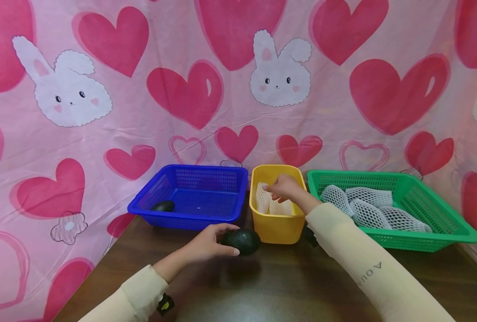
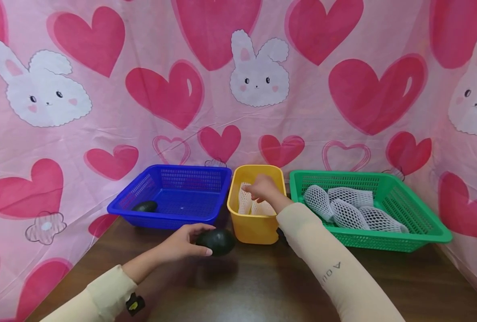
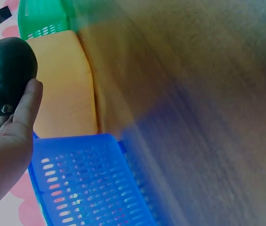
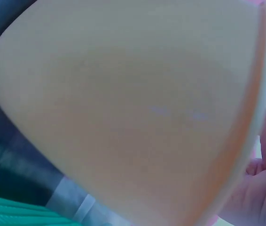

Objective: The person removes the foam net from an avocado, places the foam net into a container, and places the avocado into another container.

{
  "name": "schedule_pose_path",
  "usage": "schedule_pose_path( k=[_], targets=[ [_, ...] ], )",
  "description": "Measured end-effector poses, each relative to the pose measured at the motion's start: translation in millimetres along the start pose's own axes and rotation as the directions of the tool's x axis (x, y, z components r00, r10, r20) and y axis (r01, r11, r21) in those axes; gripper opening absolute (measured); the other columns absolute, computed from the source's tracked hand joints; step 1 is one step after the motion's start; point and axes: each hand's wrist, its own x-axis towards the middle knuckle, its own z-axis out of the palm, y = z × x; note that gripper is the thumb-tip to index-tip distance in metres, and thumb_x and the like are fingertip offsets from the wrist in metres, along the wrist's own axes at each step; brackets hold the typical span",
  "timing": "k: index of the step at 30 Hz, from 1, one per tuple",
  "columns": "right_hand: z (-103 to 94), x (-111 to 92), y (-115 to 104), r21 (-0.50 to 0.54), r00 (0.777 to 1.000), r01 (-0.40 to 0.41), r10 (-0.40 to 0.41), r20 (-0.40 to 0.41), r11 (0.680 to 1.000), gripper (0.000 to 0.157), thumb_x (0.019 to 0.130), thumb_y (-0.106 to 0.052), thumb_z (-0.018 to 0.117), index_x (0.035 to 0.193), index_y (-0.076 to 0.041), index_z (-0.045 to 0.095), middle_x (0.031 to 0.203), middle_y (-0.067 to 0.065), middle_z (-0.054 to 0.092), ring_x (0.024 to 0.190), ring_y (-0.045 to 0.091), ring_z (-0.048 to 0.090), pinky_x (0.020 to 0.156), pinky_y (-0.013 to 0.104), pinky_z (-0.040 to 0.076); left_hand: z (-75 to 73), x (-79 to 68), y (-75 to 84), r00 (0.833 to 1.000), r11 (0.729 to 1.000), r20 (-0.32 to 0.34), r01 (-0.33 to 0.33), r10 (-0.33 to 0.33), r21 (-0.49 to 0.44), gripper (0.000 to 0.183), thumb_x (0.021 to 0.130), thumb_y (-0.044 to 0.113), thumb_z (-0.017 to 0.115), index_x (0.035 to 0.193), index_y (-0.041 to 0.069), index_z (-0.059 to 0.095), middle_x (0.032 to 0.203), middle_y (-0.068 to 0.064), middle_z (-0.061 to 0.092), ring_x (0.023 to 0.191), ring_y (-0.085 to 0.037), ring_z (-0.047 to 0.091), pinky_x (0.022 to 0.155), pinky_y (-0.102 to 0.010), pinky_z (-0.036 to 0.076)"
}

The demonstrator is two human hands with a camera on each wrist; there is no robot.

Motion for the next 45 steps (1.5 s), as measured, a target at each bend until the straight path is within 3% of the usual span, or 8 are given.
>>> schedule_pose_path(
  k=[4, 9, 21, 31, 37, 45],
  targets=[
    [-1.0, -5.2, -2.9, 0.04, 0.999, 0.028, -0.027, -0.03, 0.999, 0.036, 0.092, -0.031, 0.068, 0.094, 0.004, 0.067, 0.087, 0.013, 0.069, 0.086, 0.029, 0.068, 0.074, 0.038, 0.056, -6.6, -0.9, 3.1, 0.999, 1.0, -0.034, -0.013, 0.013, -0.007, 0.057, 0.081, 0.022, 0.079, 0.131, 0.003, 0.056, 0.116, -0.009, 0.065, 0.098, -0.02, 0.063, 0.081, -0.032, 0.053],
    [-0.4, -14.8, -5.4, 0.108, 0.996, 0.058, -0.05, -0.074, 0.992, 0.037, 0.093, -0.029, 0.067, 0.11, 0.003, 0.064, 0.099, 0.016, 0.068, 0.093, 0.032, 0.068, 0.075, 0.038, 0.056, -15.8, -2.0, 8.2, 0.997, 1.0, -0.075, -0.004, 0.002, -0.024, 0.057, 0.082, 0.023, 0.079, 0.131, 0.005, 0.057, 0.117, -0.009, 0.065, 0.099, -0.022, 0.063, 0.083, -0.034, 0.054],
    [6.1, -49.2, -19.2, 0.283, 0.984, 0.153, -0.12, -0.132, 0.947, 0.03, 0.094, -0.024, 0.066, 0.112, 0.0, 0.067, 0.099, 0.013, 0.07, 0.091, 0.03, 0.069, 0.07, 0.034, 0.057, -47.3, -0.8, 20.2, 0.977, 0.997, -0.204, -0.072, 0.066, -0.021, 0.055, 0.083, 0.017, 0.078, 0.13, 0.0, 0.056, 0.12, -0.014, 0.064, 0.106, -0.026, 0.063, 0.086, -0.034, 0.052],
    [35.1, -72.3, -31.8, 0.361, 0.982, 0.182, -0.15, -0.114, 0.915, 0.019, 0.091, -0.02, 0.07, 0.101, -0.004, 0.07, 0.088, 0.01, 0.069, 0.079, 0.023, 0.069, 0.069, 0.035, 0.057, -74.2, 5.0, 13.8, 0.927, 0.999, -0.376, 0.017, -0.002, 0.039, 0.06, 0.081, 0.019, 0.08, 0.133, 0.001, 0.055, 0.127, -0.017, 0.06, 0.113, -0.03, 0.06, 0.089, -0.038, 0.051],
    [52.7, -77.8, -31.1, 0.389, 0.984, 0.174, -0.171, -0.042, 0.905, 0.018, 0.092, -0.019, 0.069, 0.1, -0.003, 0.069, 0.087, 0.011, 0.069, 0.076, 0.019, 0.069, 0.069, 0.033, 0.057, -87.2, 4.8, 4.1, 0.903, 0.997, -0.429, 0.066, -0.039, 0.049, 0.066, 0.082, 0.021, 0.079, 0.137, 0.0, 0.05, 0.132, -0.02, 0.056, 0.118, -0.034, 0.057, 0.092, -0.044, 0.049],
    [74.9, -81.2, -25.9, 0.431, 0.982, 0.176, -0.189, -0.013, 0.885, 0.019, 0.093, -0.016, 0.067, 0.1, 0.001, 0.067, 0.088, 0.013, 0.069, 0.076, 0.022, 0.069, 0.07, 0.036, 0.057, -104.1, 8.7, -7.5, 0.863, 0.986, -0.504, 0.12, -0.046, 0.116, 0.067, 0.081, 0.021, 0.08, 0.136, -0.002, 0.05, 0.131, -0.023, 0.056, 0.12, -0.035, 0.055, 0.094, -0.047, 0.047]
  ],
)
